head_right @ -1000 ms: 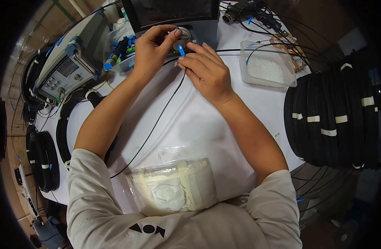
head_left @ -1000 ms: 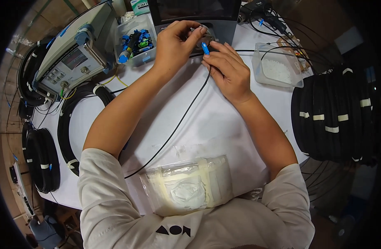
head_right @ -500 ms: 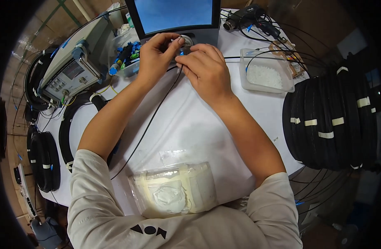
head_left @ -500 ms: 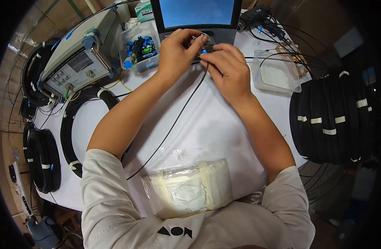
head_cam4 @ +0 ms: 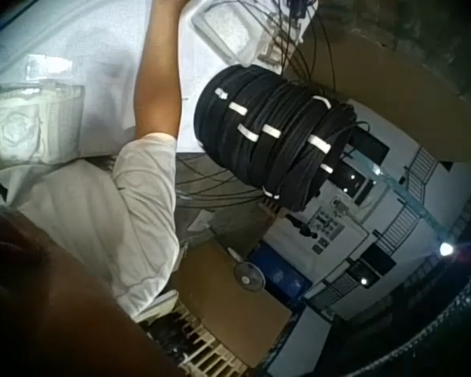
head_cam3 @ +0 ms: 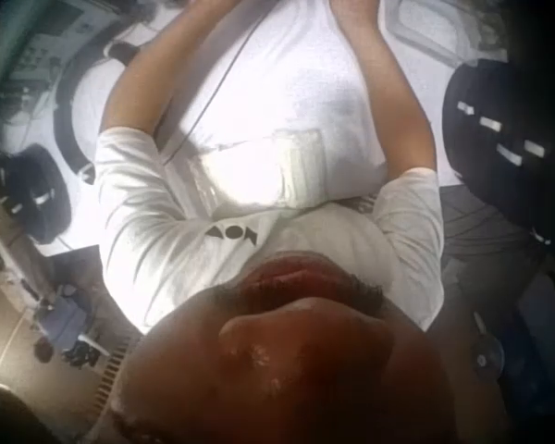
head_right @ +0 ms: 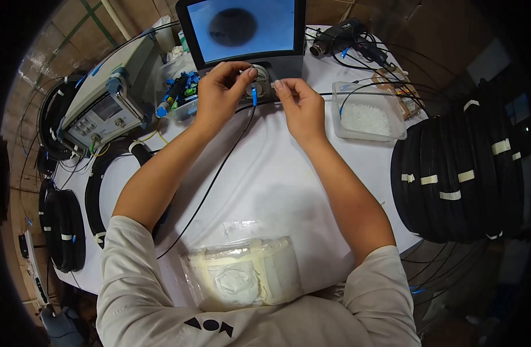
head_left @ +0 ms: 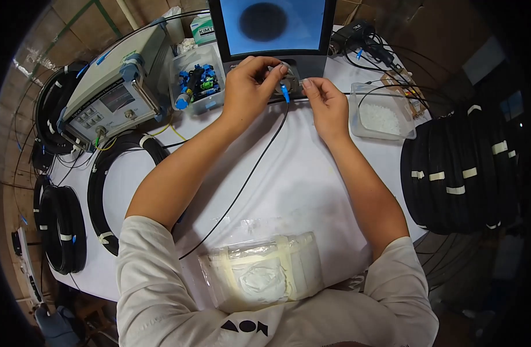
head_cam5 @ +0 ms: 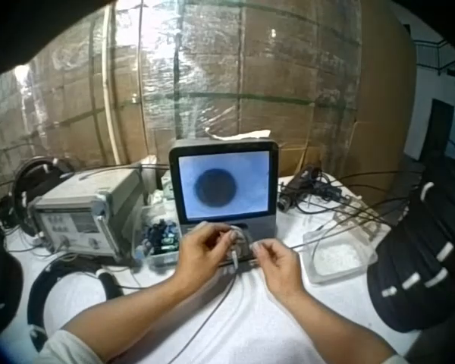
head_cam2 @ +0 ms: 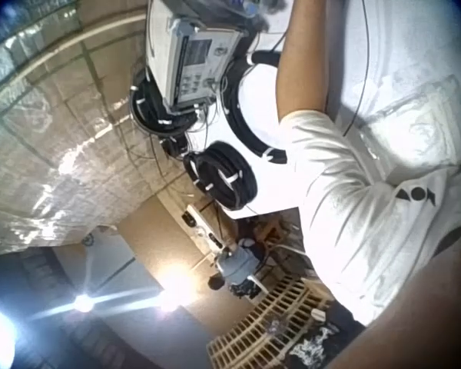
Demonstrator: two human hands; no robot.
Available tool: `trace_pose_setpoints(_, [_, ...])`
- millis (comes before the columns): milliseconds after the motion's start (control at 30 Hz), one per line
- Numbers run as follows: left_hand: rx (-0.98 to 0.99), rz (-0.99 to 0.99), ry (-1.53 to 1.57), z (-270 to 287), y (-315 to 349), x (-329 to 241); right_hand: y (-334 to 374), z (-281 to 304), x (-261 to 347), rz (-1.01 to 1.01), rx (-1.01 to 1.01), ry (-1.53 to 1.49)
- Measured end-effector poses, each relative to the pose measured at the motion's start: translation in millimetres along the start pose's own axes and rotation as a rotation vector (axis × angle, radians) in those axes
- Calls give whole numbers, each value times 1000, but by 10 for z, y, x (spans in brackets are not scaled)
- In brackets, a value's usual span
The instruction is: Inspecting and adjusting a cable connector under a digital microscope magnification.
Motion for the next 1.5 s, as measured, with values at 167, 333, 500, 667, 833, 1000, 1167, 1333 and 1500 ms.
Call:
trace_pose_setpoints(167, [5,-2,-8,-11,-2,30,-21,-2,-9,30,23,-18])
trace_pose_setpoints(333, [-8,-9,14,-21,1,24,-17,13,-31,30,27,-19])
trace_pose_setpoints(500, [-15,-1,35,-20,2,25,-8,-7,-42,24,18,-53])
trace_pose_setpoints(667, [-12,20,55,-24,1,35,-10,-13,-19,8,15,-31])
trace_pose_setpoints(833, [-19,22,66,-32,-1,60,-12,-19,-14,11,17,0])
trace_pose_setpoints(1000, [-11,31,39,-28,0,26,-10,-6,-24,20,22,5])
trace_pose_setpoints(1167, [-2,34,-8,-19,-2,30,-3,-15,8,-6,13,22])
trace_pose_setpoints(1333, [-19,24,-11,-13,-1,19,5,-21,8,-25,5,4])
trace_pose_setpoints(1500, [-13,39,-2,9,13,-37,9,-23,-2,-35,3,-11])
Point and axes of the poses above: each hand's wrist, its own y-axis away from the middle knuckle, its own z-axis out of the back of the hand, x = y × z, the point moved 3 cm from there along -y, towards the middle knuckle, and after that the axes turned 9 degrees about -y, right-handed, at the moved point
